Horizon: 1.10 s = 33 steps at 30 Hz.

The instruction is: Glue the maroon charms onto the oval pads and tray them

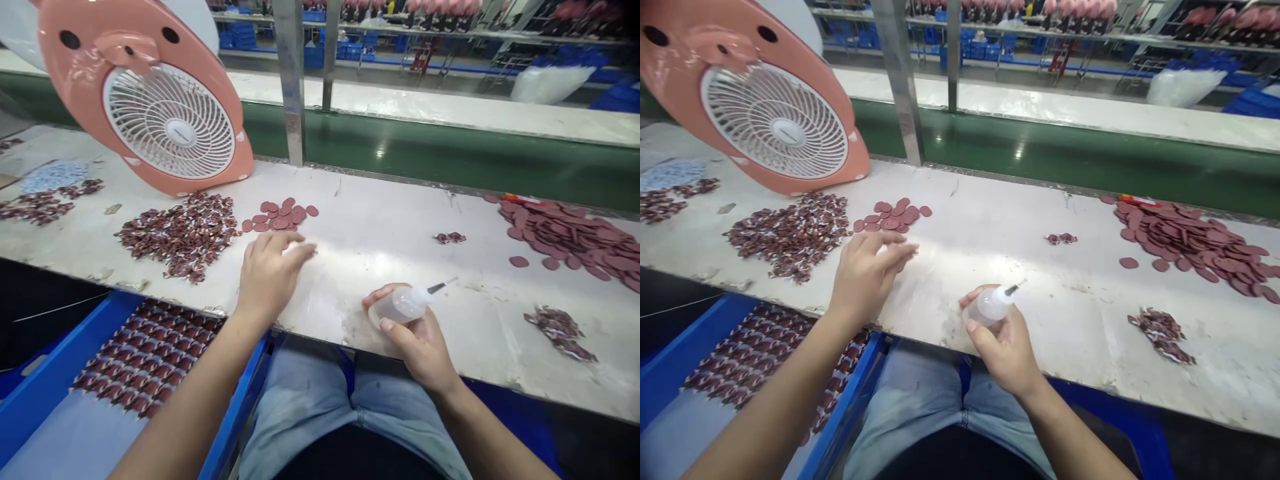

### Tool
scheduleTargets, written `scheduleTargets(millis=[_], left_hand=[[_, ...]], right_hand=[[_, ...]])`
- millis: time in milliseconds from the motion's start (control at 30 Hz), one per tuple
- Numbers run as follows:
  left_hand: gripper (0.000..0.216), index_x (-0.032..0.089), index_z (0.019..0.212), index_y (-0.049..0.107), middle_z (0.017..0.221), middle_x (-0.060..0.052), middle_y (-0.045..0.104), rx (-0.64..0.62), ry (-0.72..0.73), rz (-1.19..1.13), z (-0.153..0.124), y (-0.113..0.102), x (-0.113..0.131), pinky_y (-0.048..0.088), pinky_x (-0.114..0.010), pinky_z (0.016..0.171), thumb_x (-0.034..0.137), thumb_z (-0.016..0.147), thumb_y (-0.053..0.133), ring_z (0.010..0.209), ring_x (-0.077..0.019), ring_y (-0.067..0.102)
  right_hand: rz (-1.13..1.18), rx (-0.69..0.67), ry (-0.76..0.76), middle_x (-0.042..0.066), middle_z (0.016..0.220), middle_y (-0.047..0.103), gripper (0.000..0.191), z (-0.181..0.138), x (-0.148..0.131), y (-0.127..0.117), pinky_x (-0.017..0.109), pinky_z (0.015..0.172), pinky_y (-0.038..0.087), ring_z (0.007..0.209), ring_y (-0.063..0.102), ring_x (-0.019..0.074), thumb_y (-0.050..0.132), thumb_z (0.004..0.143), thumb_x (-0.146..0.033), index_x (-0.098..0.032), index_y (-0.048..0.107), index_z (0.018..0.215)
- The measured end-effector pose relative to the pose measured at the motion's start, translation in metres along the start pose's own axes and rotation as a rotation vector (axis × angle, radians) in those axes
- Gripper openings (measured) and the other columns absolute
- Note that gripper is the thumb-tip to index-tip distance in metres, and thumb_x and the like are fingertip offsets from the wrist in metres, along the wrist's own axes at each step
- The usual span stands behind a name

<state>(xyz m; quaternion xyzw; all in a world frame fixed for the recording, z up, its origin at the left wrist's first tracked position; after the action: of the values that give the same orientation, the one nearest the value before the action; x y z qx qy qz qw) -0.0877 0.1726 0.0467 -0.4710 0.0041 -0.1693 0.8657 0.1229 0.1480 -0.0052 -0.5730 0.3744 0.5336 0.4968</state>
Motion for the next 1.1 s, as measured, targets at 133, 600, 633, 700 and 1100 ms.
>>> scheduleTargets(millis=[133,600,633,700,1100], left_hand=[[0.024,0.016,0.109,0.070,0.091,-0.005,0.077,0.153,0.325,-0.197,-0.049,-0.035,0.063,0.044,-0.036,0.076,0.010,0.090,0.056,0.081,-0.0186,0.062],[0.032,0.017,0.111,0.067,0.099,-0.004,0.077,0.235,0.175,-0.592,-0.095,-0.049,0.081,0.049,-0.027,0.093,0.023,0.081,0.075,0.093,-0.0138,0.067],[0.042,0.018,0.116,0.066,0.100,-0.005,0.075,0.230,-0.002,-0.719,-0.098,-0.040,0.073,0.051,-0.027,0.089,0.029,0.078,0.078,0.093,-0.0153,0.067],[0.047,0.022,0.117,0.068,0.099,-0.006,0.072,0.172,-0.338,-0.993,-0.108,-0.016,0.064,0.054,-0.028,0.080,0.039,0.074,0.078,0.090,-0.0176,0.066],[0.025,0.024,0.093,0.076,0.090,-0.002,0.079,0.096,-0.962,-1.863,-0.146,0.017,0.076,0.051,-0.020,0.072,0.025,0.069,0.085,0.079,-0.0114,0.069]], right_hand=[[0.304,-0.120,0.143,-0.005,0.073,0.056,0.035,-0.014,0.001,0.027,0.026,0.052,0.048,0.055,0.054,0.0120,0.069,0.082,-0.046,-0.026,0.044,0.096],[0.724,-0.272,0.469,-0.006,0.070,0.055,0.039,-0.044,0.012,0.049,0.017,0.046,0.031,0.050,0.044,0.0047,0.081,0.075,-0.035,-0.023,0.048,0.092],[0.731,-0.261,0.469,-0.006,0.070,0.055,0.039,-0.045,0.011,0.049,0.017,0.046,0.030,0.048,0.041,0.0035,0.081,0.075,-0.035,-0.023,0.047,0.091],[0.733,-0.234,0.469,-0.007,0.069,0.054,0.038,-0.048,0.010,0.049,0.017,0.048,0.031,0.046,0.040,0.0025,0.080,0.076,-0.035,-0.023,0.047,0.091],[-0.019,-0.117,0.398,0.000,0.078,0.058,0.056,-0.055,0.009,0.015,0.026,0.049,0.041,0.063,0.054,0.0190,0.058,0.084,-0.063,-0.031,0.036,0.124]])
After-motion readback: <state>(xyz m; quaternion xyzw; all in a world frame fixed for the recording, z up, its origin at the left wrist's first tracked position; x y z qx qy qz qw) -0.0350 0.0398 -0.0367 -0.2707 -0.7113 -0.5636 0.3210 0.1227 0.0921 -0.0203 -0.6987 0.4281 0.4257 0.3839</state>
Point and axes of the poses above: each hand's wrist, its own z-axis towards the middle knuckle, its own y-axis out of the palm, x = y × z, the point moved 7 cm from there along z, towards the middle knuckle
